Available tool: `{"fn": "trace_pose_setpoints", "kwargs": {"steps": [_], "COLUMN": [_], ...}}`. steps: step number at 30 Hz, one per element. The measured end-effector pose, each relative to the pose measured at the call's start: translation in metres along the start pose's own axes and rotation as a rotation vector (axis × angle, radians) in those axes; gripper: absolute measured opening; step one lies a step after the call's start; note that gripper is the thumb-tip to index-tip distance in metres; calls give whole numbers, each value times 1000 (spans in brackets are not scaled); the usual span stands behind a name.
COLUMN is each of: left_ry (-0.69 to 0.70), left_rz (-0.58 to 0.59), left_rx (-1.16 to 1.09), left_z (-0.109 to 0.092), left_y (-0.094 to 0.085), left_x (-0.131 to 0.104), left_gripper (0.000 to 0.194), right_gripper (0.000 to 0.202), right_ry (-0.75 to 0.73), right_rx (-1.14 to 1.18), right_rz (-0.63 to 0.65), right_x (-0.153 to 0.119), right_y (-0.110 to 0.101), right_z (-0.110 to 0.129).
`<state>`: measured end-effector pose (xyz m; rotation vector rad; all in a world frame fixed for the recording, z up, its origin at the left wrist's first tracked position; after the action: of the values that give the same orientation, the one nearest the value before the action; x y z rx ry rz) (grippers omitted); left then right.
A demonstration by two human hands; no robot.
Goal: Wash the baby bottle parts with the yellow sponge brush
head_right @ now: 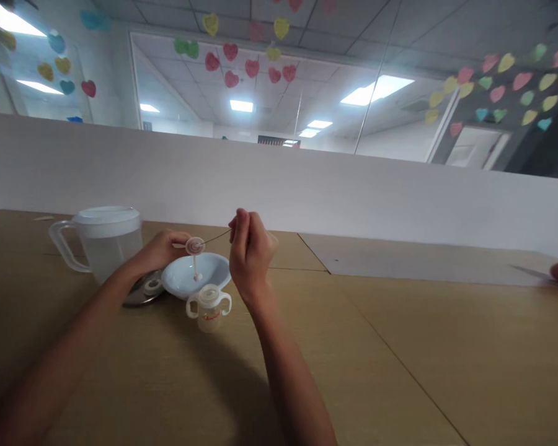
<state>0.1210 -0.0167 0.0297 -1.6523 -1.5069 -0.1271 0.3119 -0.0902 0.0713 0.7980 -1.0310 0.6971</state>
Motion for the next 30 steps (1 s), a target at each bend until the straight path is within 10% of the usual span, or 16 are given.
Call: {"fn": "trace_pose_setpoints", "kwargs": {"steps": [16,25,30], "left_ry": [-119,120,112], "left_rz": [-35,-88,-21], "left_rx": [-186,4,88], "left_z": [-3,-15,-24], "left_y": [-3,-6,-7], "left_x": [0,0,-4], "left_gripper": [27,14,18], "right_gripper": [40,33,34], "right_ry": [59,-76,-77], "right_rx": [-17,-15,11], "right_rz": [-41,135,-46], "right_x": [5,-26,-32], "right_y": [-4,20,16], "right_z": [-11,-10,-7]}}
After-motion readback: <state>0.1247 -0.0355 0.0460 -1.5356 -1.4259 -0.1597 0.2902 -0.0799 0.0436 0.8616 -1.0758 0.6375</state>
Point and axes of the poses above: each hand's wrist, its own x-axis towards the middle knuckle, its own y-axis out of the palm, z = x × y, the point moved 1 cm from there along x, towards the middle knuckle, and after that the axes turned 7 degrees about -z, right-handed, at the moved point
